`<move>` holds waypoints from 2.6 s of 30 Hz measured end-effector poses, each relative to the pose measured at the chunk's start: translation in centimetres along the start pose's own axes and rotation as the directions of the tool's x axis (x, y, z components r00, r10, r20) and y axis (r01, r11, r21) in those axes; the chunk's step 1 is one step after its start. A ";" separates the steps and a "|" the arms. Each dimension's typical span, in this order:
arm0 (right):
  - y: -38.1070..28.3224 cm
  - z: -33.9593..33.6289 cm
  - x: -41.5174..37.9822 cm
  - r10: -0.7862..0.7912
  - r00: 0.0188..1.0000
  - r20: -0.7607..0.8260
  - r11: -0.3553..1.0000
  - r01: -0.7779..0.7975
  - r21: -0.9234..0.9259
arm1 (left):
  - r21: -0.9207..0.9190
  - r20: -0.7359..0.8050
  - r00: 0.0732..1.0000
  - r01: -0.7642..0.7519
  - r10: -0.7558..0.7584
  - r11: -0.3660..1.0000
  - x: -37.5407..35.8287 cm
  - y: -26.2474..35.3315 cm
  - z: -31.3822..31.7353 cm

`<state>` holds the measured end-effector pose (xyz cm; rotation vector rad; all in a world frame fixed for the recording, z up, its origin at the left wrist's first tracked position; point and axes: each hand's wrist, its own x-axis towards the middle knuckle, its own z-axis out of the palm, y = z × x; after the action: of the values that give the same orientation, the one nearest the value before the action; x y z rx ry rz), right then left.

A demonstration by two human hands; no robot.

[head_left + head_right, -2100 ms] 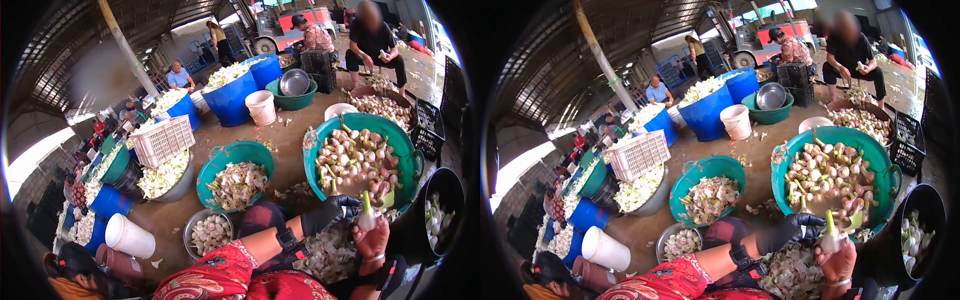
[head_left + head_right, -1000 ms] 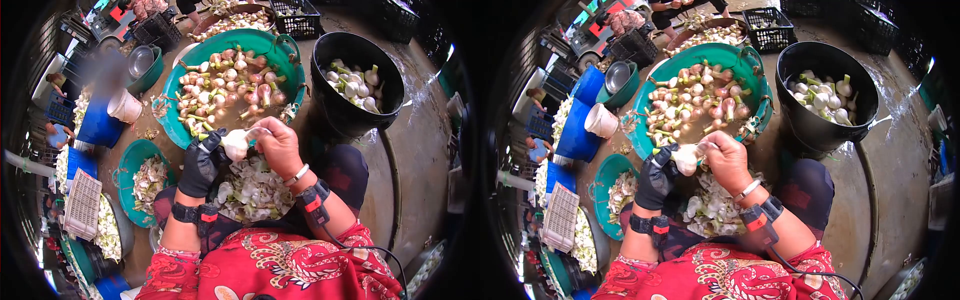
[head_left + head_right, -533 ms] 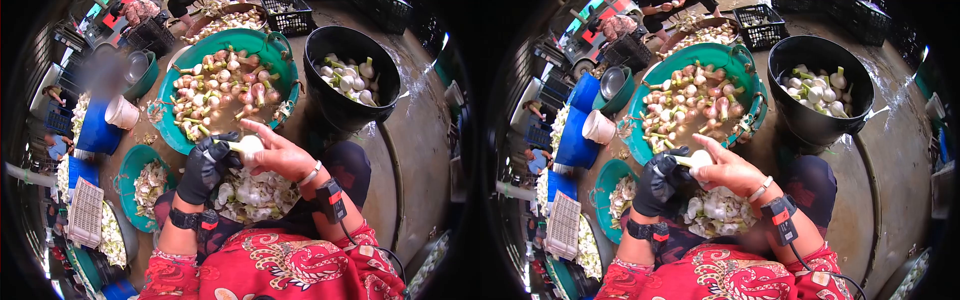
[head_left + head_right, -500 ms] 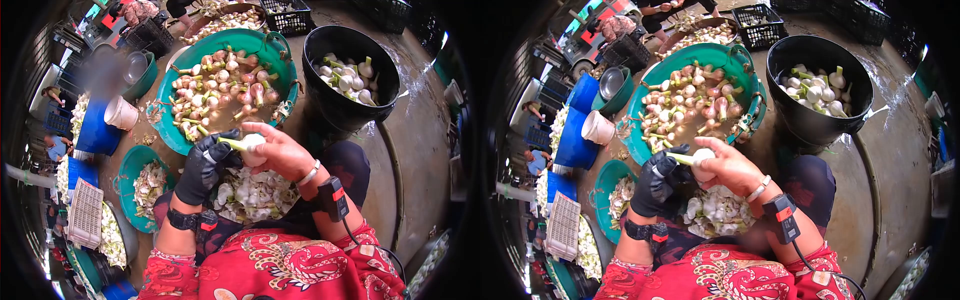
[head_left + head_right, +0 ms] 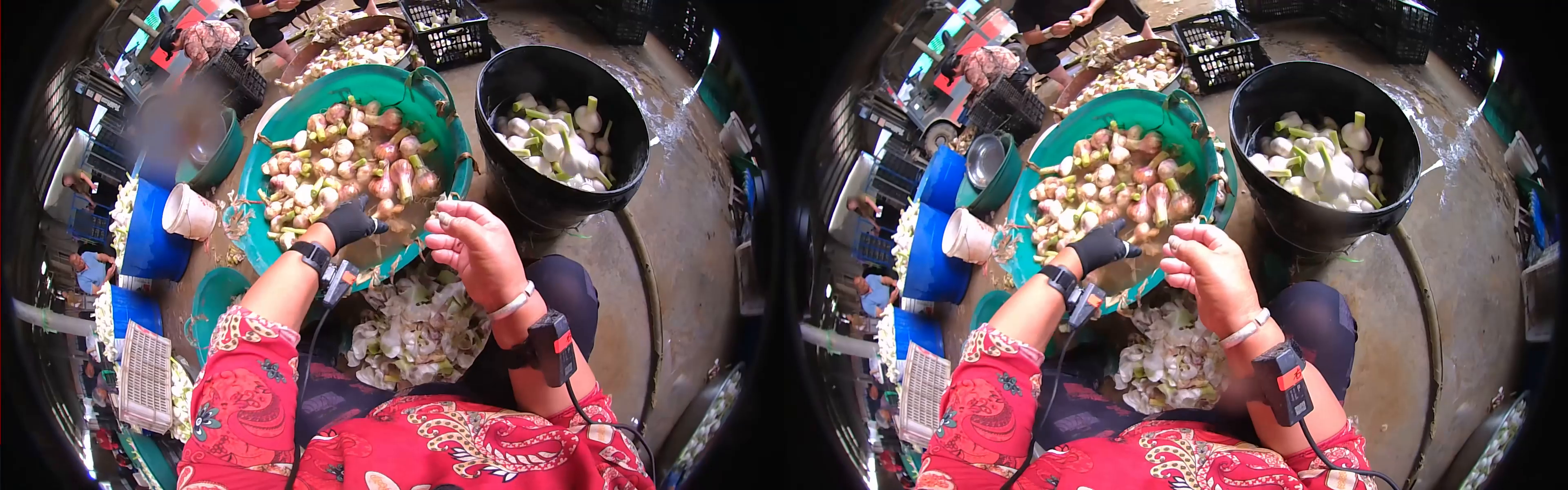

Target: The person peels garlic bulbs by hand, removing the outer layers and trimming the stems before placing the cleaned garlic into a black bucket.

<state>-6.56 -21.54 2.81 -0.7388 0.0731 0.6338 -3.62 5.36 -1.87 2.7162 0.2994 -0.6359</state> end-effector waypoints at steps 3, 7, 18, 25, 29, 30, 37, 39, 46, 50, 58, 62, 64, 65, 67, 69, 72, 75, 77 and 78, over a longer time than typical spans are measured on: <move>-1.0 0.5 0.3 -0.028 0.999 -0.037 0.999 0.026 -0.036 | 0.070 -0.004 0.973 -0.229 0.230 0.971 3.3 -2.7 1.3; -0.4 0.9 0.8 -0.057 0.998 0.011 0.976 0.058 -0.209 | -0.456 -0.070 0.997 -0.059 0.031 0.888 -0.9 -0.6 -2.3; 6.3 3.4 -0.3 -0.372 0.847 0.379 0.539 0.530 -0.655 | -0.929 -0.313 0.950 -0.307 0.004 0.205 -17.3 3.2 -0.2; 8.1 3.5 -0.7 -0.348 0.855 0.385 0.754 0.500 -0.427 | -0.924 -0.354 0.935 -0.352 0.015 0.150 -17.9 3.7 1.6; 7.9 3.3 -1.6 -0.230 0.926 0.299 0.906 0.316 -0.283 | -0.928 -0.341 0.940 -0.336 -0.004 0.161 -18.4 5.1 1.6; 7.9 3.7 -1.5 -0.198 0.938 0.283 0.928 0.273 -0.254 | -0.947 -0.305 0.952 -0.302 -0.005 0.110 -18.8 5.3 1.2; 8.1 3.9 -2.0 -0.118 0.954 0.277 0.959 0.181 -0.218 | -0.934 -0.308 0.951 -0.302 -0.002 0.189 -17.6 3.2 2.1; 7.8 3.9 -1.8 -0.026 0.950 0.310 0.996 0.052 -0.076 | -0.845 -0.400 0.915 -0.388 0.045 0.368 -17.8 3.2 2.0; 5.9 2.5 -0.9 0.638 0.658 0.399 0.717 -0.697 0.003 | 0.089 -0.631 0.659 -0.462 0.409 0.882 -18.0 2.1 1.7; 6.4 1.7 -0.7 0.655 0.552 0.516 0.614 -0.787 0.063 | -0.009 -0.630 0.655 -0.543 0.417 0.840 -17.8 2.2 2.6; 6.1 2.5 -0.8 0.408 0.810 0.420 0.863 -0.492 0.111 | -0.942 -0.311 0.943 -0.323 0.119 0.093 -20.0 2.7 2.3; 5.5 4.4 -1.5 0.407 0.814 0.415 0.900 -0.435 -0.029 | -0.938 -0.271 0.948 -0.299 0.164 0.174 -19.7 2.2 2.8; 5.5 3.9 -1.8 0.408 0.807 0.426 0.909 -0.403 -0.108 | -0.871 -0.407 0.901 -0.432 0.151 0.235 -19.4 2.3 3.3; 5.9 3.9 -1.5 0.336 0.858 0.388 0.942 -0.303 -0.145 | -0.880 -0.344 0.933 -0.360 0.106 0.309 -19.6 2.6 3.4; 6.9 3.9 -1.3 0.053 0.949 0.310 0.930 0.066 -0.362 | -0.942 -0.246 0.968 -0.252 0.054 0.220 -20.0 2.7 2.4; 6.4 4.6 -1.7 -0.339 0.843 0.417 0.619 0.534 -0.576 | -0.953 -0.303 0.953 -0.303 0.026 0.017 -19.1 1.9 3.5; 4.9 7.1 -3.6 -0.465 0.506 0.726 0.138 0.852 -0.505 | -0.899 -0.435 0.900 -0.435 -0.025 -0.037 -19.4 0.3 2.2; 6.7 4.9 -3.4 0.028 0.670 0.742 0.173 0.728 -0.664 | -0.884 -0.466 0.876 -0.467 -0.127 0.027 -18.7 -1.2 2.4; 7.3 3.1 -2.3 0.201 0.751 0.630 0.120 0.619 -0.776 | -0.882 -0.398 0.909 -0.416 -0.121 -0.221 -18.9 -1.4 2.3; 7.5 2.8 -2.1 0.198 0.763 0.615 0.114 0.605 -0.788 | -0.870 -0.332 0.936 -0.351 -0.115 -0.347 -19.3 -1.4 2.1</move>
<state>-12.89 -16.59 0.98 -1.8117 -1.2511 0.5173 -21.74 3.44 4.88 0.9072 0.3383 0.2429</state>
